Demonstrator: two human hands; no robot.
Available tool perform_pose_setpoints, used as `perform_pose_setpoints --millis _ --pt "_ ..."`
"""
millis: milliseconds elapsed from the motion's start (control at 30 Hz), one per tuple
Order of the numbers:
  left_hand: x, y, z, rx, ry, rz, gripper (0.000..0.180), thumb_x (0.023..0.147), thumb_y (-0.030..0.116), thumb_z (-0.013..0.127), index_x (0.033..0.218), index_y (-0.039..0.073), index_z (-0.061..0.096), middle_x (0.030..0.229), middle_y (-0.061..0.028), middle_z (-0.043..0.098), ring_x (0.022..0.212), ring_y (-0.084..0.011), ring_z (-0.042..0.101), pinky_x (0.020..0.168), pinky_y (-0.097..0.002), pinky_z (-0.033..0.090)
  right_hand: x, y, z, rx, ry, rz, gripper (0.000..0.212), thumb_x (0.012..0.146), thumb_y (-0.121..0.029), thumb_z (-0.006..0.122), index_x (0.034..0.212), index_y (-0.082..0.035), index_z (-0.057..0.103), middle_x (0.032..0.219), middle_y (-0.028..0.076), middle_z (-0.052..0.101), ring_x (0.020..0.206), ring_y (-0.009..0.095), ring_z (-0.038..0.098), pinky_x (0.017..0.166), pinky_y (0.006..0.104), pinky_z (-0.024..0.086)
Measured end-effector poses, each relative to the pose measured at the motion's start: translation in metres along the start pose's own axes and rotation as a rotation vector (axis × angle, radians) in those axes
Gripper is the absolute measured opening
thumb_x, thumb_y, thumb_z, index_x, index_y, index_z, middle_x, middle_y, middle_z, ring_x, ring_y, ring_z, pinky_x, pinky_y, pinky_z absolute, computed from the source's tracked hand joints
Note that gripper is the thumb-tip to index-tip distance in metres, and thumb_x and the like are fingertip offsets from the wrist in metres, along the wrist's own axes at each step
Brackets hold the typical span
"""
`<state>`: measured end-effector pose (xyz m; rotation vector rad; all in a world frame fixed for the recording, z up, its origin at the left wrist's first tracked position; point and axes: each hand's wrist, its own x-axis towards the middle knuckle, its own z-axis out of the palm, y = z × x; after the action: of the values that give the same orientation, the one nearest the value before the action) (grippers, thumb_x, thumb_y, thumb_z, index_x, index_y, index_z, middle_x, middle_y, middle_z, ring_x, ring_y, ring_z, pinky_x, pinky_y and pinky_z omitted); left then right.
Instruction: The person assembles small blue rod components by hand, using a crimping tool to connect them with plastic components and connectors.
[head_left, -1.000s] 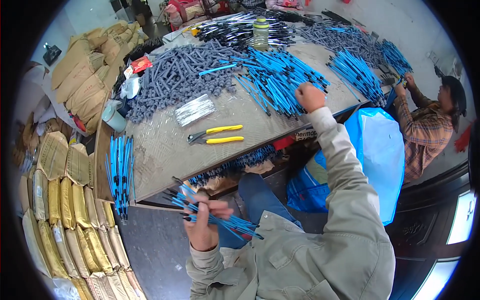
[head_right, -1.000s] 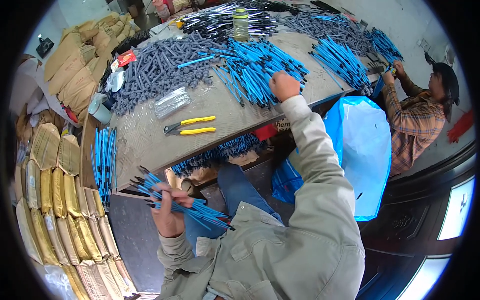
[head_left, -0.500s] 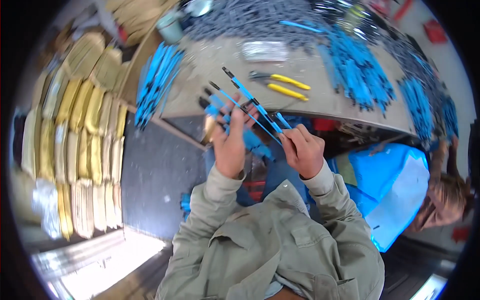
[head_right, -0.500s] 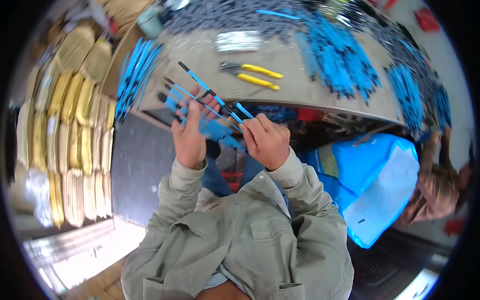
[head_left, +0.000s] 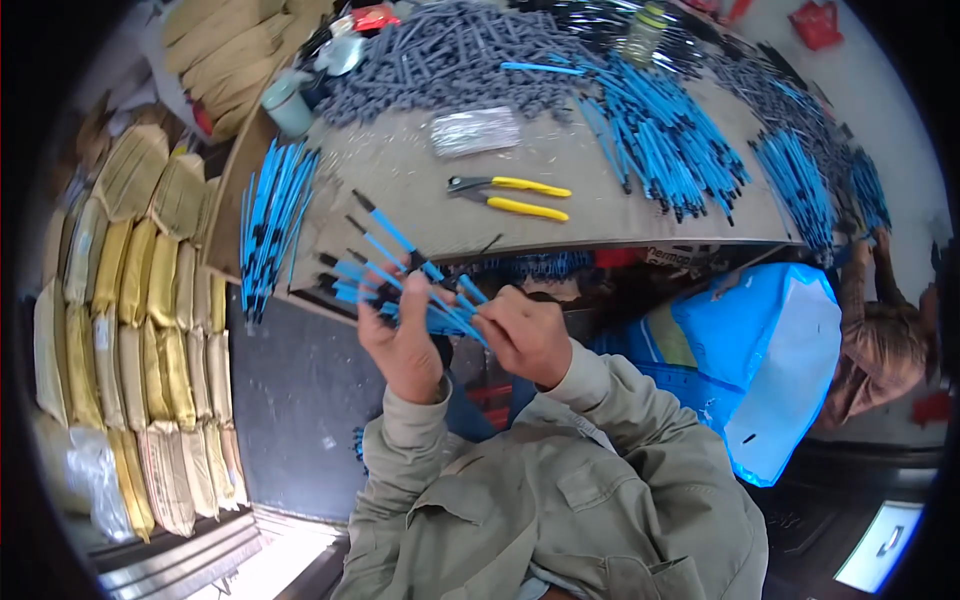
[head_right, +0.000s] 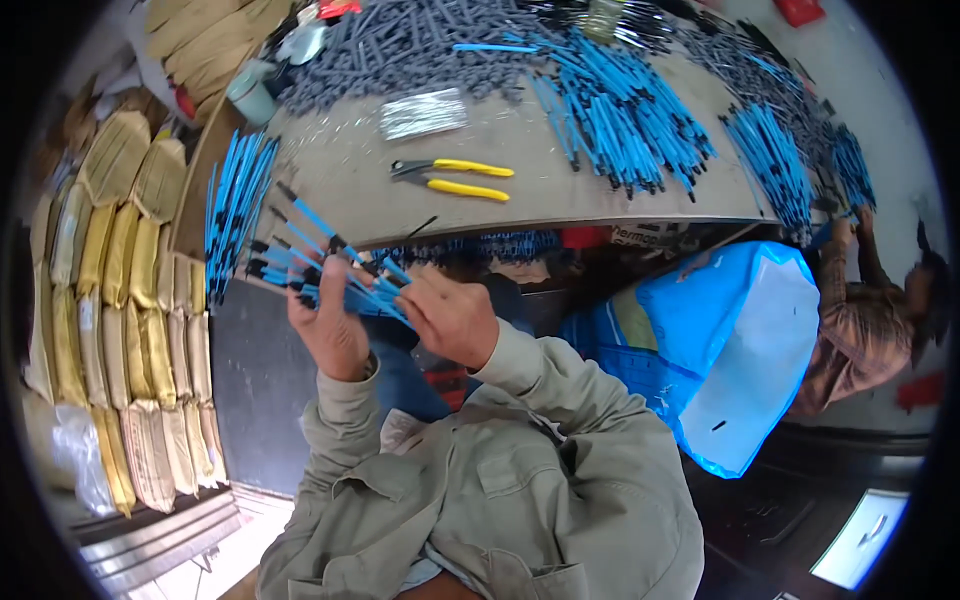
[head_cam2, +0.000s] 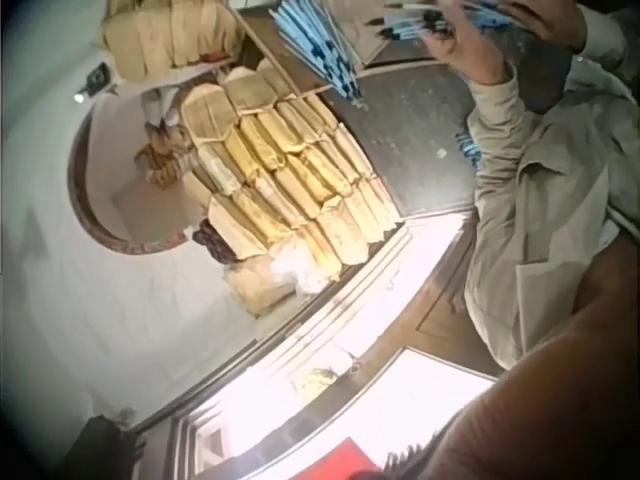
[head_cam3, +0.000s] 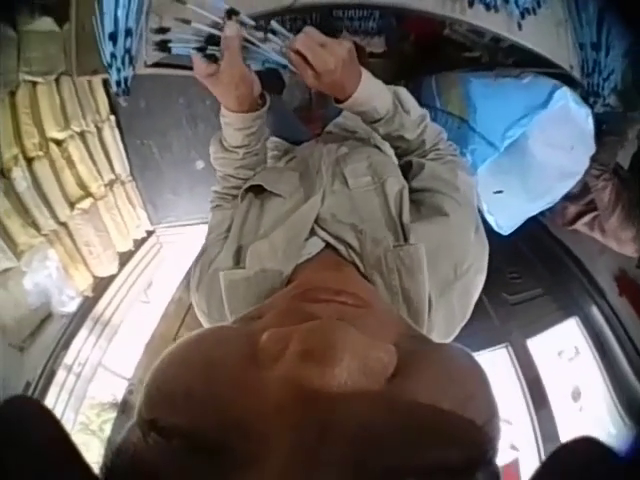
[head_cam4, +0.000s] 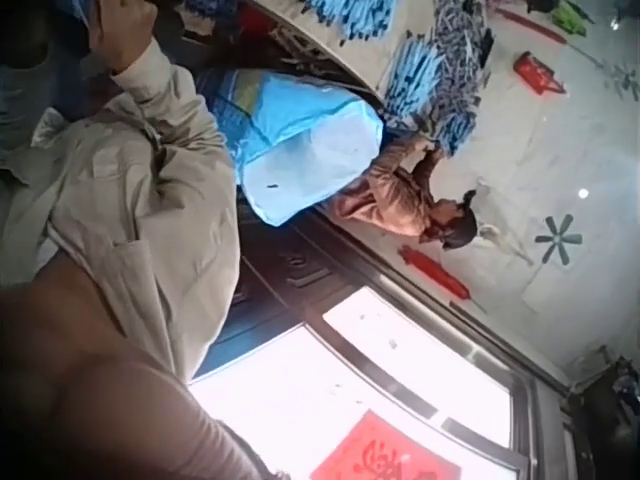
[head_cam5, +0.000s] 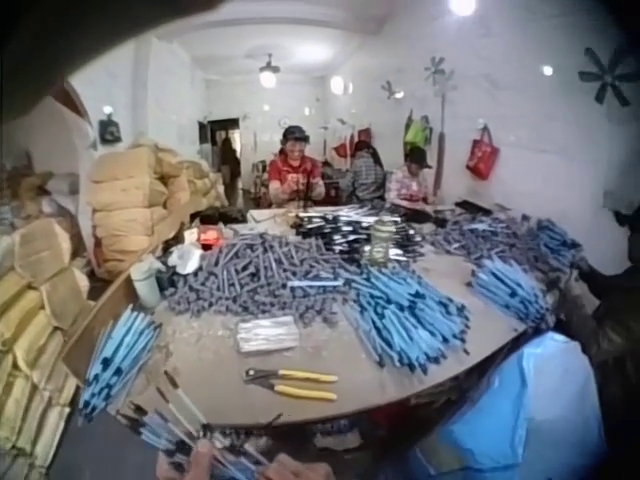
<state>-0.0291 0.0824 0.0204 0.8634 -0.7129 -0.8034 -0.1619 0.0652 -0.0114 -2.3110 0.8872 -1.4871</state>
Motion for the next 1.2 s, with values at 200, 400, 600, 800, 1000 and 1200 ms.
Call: perform_pose_setpoints --millis 200,400,600,800,1000,1200 --pt "0.009 -0.003 -0.003 -0.072 -0.052 -0.032 0.015 0.09 0.006 0.048 0.104 0.001 0.05 0.074 -0.0084 0.057 0.058 -0.0133 0.054 0.056 -0.0238 0.044 0.006 0.005 -0.005 -0.124 -0.179 -0.032 0.013 0.076 -0.01 0.065 0.082 -0.005 0.055 0.066 0.009 0.049 0.052 0.026 0.053 0.043 0.0333 0.041" --pt "0.02 0.007 -0.016 -0.116 -0.179 -0.22 0.017 0.093 0.016 0.046 0.103 0.002 0.049 0.078 -0.0152 0.062 0.067 -0.0199 0.06 0.064 -0.0288 0.048 0.048 0.058 -0.025 0.0 -0.802 -0.128 0.011 0.082 -0.018 0.058 0.085 -0.007 0.056 0.072 0.008 0.054 0.061 0.025 0.058 0.049 0.0344 0.044" --pt "0.019 0.031 -0.01 -0.26 -0.147 -0.255 0.025 0.095 0.028 0.042 0.095 0.003 0.048 0.079 -0.0213 0.062 0.072 -0.0281 0.062 0.073 -0.037 0.05 0.183 0.248 -0.097 -0.895 -0.46 0.291 0.012 0.078 -0.022 0.059 0.083 -0.011 0.06 0.089 0.01 0.063 0.08 0.035 0.06 0.063 0.0429 0.049" --pt "0.031 0.025 -0.027 -0.304 -0.498 -0.338 0.028 0.096 0.029 0.039 0.088 0.004 0.046 0.081 -0.0242 0.061 0.073 -0.0292 0.062 0.071 -0.039 0.051 0.183 0.353 -0.126 -1.265 -0.292 0.301 0.017 0.078 -0.03 0.061 0.081 -0.013 0.059 0.077 0.01 0.062 0.074 0.034 0.061 0.061 0.0455 0.048" --pt "0.023 0.016 -0.033 -0.269 -0.437 -0.427 0.029 0.096 0.028 0.04 0.084 0.002 0.047 0.083 -0.0228 0.061 0.076 -0.0277 0.061 0.069 -0.037 0.051 0.211 0.277 -0.13 -0.893 -0.08 0.329 0.025 0.079 -0.035 0.062 0.087 -0.011 0.062 0.075 0.011 0.063 0.071 0.031 0.062 0.058 0.0422 0.046" --pt "-0.008 0.006 -0.02 -0.23 -0.479 -0.526 0.031 0.096 0.027 0.041 0.089 -0.001 0.051 0.087 -0.0213 0.062 0.078 -0.0271 0.062 0.071 -0.0355 0.05 0.206 0.158 -0.161 -0.534 0.235 0.155 0.019 0.085 -0.021 0.059 0.093 -0.004 0.063 0.069 0.004 0.062 0.056 0.013 0.056 0.051 0.0269 0.043"
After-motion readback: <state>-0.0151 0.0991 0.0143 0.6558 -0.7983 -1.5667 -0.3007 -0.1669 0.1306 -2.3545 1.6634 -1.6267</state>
